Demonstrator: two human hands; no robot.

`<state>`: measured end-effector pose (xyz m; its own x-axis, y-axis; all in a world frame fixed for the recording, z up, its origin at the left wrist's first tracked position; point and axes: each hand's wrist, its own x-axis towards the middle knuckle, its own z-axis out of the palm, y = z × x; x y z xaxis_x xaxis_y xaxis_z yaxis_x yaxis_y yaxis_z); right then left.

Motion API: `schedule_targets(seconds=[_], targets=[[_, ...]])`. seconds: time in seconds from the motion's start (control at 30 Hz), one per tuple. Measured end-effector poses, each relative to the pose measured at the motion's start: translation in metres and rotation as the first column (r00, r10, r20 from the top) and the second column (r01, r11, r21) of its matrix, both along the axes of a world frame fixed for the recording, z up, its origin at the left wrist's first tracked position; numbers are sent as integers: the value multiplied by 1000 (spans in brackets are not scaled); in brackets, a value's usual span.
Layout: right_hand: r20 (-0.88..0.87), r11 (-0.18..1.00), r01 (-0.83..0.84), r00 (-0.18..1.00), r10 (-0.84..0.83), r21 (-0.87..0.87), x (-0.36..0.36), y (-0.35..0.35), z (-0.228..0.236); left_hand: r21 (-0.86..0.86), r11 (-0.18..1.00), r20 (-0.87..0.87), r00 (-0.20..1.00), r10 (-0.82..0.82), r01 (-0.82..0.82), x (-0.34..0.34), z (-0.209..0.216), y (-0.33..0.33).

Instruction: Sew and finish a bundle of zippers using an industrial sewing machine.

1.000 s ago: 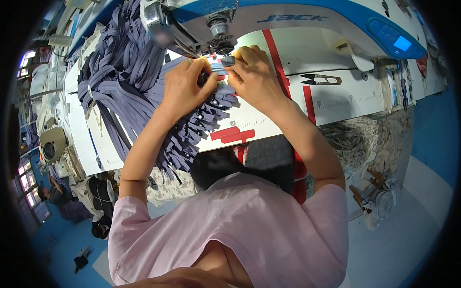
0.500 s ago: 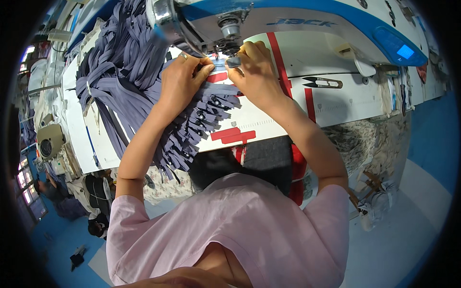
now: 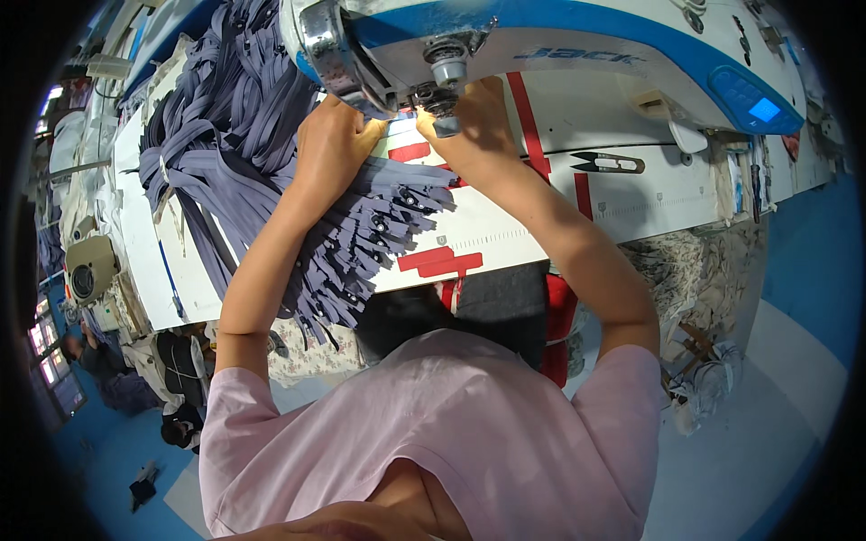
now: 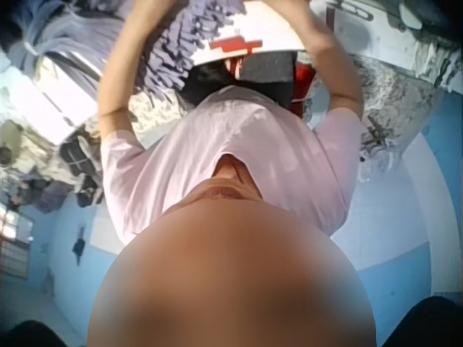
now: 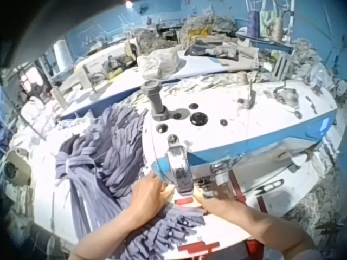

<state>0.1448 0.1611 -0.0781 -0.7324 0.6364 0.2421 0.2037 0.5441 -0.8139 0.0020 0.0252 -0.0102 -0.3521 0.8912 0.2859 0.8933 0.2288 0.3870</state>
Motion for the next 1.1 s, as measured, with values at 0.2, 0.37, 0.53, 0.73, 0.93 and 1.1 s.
schedule_targets(seconds=[0.2, 0.37, 0.53, 0.73, 0.93, 1.1], targets=[[10, 985, 64, 998, -66, 159, 2, -7, 24, -32, 999, -2, 999, 34, -34, 1, 0, 1], [198, 999, 11, 980, -20, 50, 9, -4, 35, -16, 998, -3, 998, 56, -56, 6, -1, 2], [199, 942, -3, 978, -68, 336, 7, -5, 37, -33, 999, 21, 999, 38, -38, 2, -7, 2], [105, 909, 2, 993, -50, 416, 11, -3, 36, 35, 999, 19, 1000, 4, -4, -1, -11, 4], [39, 880, 44, 997, -71, 473, 8, 0, 36, 31, 999, -12, 1000, 17, -17, -4, -12, 7], [240, 979, -3, 970, -46, 202, 8, -6, 61, 23, 1000, 1, 1000, 17, -17, -4, -13, 5]])
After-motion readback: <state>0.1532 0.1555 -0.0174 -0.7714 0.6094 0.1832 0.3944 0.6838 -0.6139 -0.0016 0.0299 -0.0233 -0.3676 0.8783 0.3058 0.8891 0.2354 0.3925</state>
